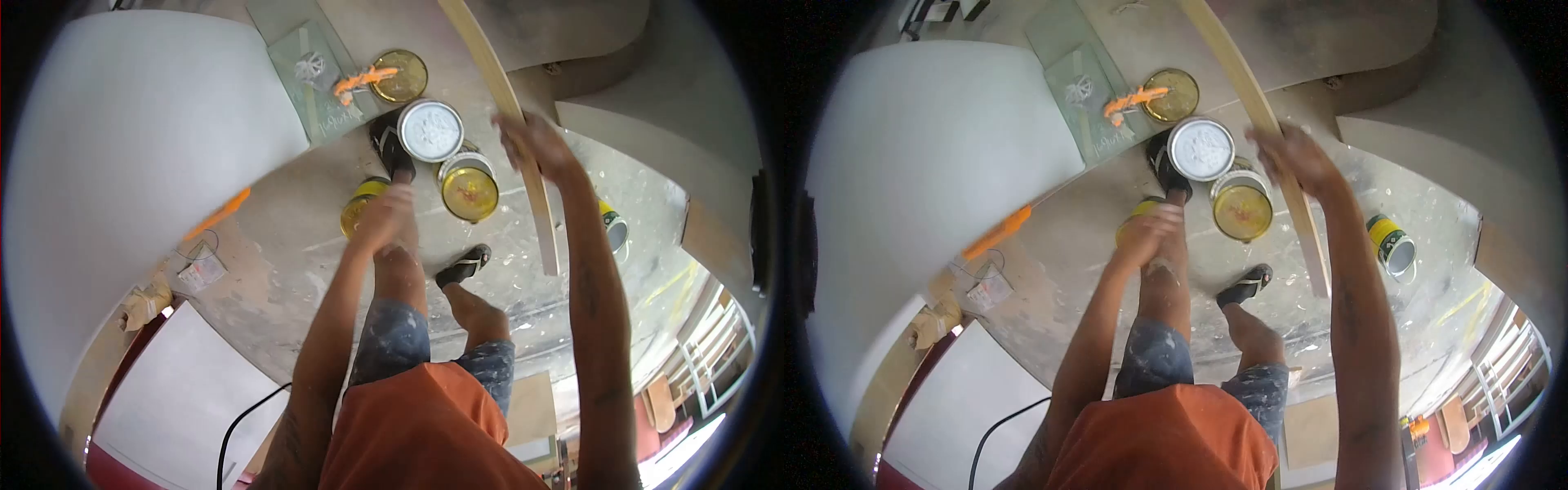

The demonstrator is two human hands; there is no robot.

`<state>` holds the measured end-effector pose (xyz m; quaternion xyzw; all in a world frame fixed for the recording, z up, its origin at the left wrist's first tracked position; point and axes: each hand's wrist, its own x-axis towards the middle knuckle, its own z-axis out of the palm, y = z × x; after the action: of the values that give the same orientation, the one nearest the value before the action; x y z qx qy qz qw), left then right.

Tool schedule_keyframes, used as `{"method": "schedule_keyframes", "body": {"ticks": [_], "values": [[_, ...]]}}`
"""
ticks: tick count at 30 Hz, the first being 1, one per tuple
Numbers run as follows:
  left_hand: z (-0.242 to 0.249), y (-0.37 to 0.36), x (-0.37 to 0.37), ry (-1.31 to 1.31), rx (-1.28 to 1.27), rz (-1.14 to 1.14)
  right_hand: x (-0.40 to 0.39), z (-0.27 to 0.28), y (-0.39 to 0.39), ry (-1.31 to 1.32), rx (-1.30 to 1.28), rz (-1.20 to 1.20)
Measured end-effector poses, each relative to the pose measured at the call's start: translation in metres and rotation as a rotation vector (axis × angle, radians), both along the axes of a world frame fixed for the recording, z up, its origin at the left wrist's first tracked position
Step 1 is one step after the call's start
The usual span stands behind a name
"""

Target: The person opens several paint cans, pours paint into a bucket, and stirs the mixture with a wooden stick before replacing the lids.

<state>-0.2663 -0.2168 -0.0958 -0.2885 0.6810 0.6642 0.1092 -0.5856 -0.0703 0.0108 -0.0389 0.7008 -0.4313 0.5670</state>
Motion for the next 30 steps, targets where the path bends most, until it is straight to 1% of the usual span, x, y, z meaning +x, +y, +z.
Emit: {"method": "schedule_keyframes", "body": {"ticks": [1,2,3,4,5,6,7,8,9,10,11,12,13,14,15,17,19,20,21,22,23,24,25,27,29,30], "values": [[-0.010,-0.009,0.035,-0.045,-0.308,-0.041,0.023,0.008,0.045,0.067,0.070,0.043],[-0.027,-0.003,0.077,-0.310,-0.296,0.244,0.049,0.013,0.093,0.131,0.150,0.074],[-0.055,0.005,0.117,-0.469,-0.328,0.258,0.075,0.012,0.143,0.135,0.197,0.085],[-0.079,0.017,0.150,-0.631,-0.358,0.273,0.108,0.011,0.192,0.218,0.279,0.112],[-0.095,0.035,0.177,-0.625,-0.358,0.272,0.146,-0.010,0.255,0.212,0.282,0.059],[-0.108,0.049,0.194,-0.647,-0.284,0.329,0.190,-0.033,0.319,0.175,0.325,-0.015],[-0.117,0.059,0.198,-0.660,-0.211,0.380,0.236,-0.037,0.373,0.172,0.456,-0.030],[-0.122,0.065,0.195,-0.644,-0.217,0.376,0.292,-0.057,0.450,0.146,0.462,-0.056],[-0.127,0.069,0.191,-0.616,-0.016,0.625,0.341,-0.051,0.504,0.010,0.664,0.006],[-0.131,0.075,0.190,-0.587,0.193,0.866,0.409,-0.062,0.594,0.094,0.417,0.029],[-0.132,0.076,0.184,-0.595,0.188,0.861,0.431,-0.019,0.597,-0.303,0.646,-0.209],[-0.131,0.071,0.166,-0.572,0.187,1.022,0.465,-0.005,0.619,-0.418,0.805,-0.227],[-0.136,0.067,0.150,-0.543,0.182,1.179,0.499,0.001,0.637,-0.500,0.916,-0.381],[-0.148,0.060,0.149,-0.583,0.198,1.150,0.523,0.001,0.645,-0.545,1.062,-0.313],[-0.161,0.048,0.150,-0.614,0.217,1.117,0.542,-0.002,0.649,-0.532,1.081,-0.210],[-0.187,0.031,0.162,-0.446,0.286,1.167,0.562,-0.007,0.640,-0.513,0.902,-0.182],[-0.289,-0.007,0.236,-0.070,0.145,0.700,0.579,-0.035,0.629,-0.486,0.833,-0.090],[-0.224,0.015,0.196,-0.273,0.238,0.939,0.551,-0.033,0.593,-0.453,0.809,-0.130],[-0.139,0.043,0.142,-0.445,0.322,1.227,0.538,-0.039,0.572,-0.340,0.729,-0.160],[-0.187,0.017,0.188,-0.378,0.234,0.808,0.527,-0.050,0.556,-0.375,0.680,-0.323],[-0.225,-0.004,0.226,-0.247,0.096,0.453,0.509,-0.060,0.538,-0.352,0.656,-0.359],[-0.189,0.009,0.197,-0.382,0.250,0.698,0.488,-0.069,0.520,-0.291,0.587,-0.376],[-0.151,0.026,0.166,-0.531,0.320,0.870,0.470,-0.078,0.505,-0.236,0.527,-0.395],[-0.135,0.032,0.147,-0.662,0.295,0.912,0.442,-0.098,0.487,0.100,0.511,-0.309],[-0.155,0.031,0.145,-0.683,0.229,0.943,0.407,-0.082,0.468,0.080,0.592,-0.373],[-0.160,0.034,0.143,-0.741,0.112,0.885,0.421,-0.087,0.479,0.043,0.631,-0.397]]}}
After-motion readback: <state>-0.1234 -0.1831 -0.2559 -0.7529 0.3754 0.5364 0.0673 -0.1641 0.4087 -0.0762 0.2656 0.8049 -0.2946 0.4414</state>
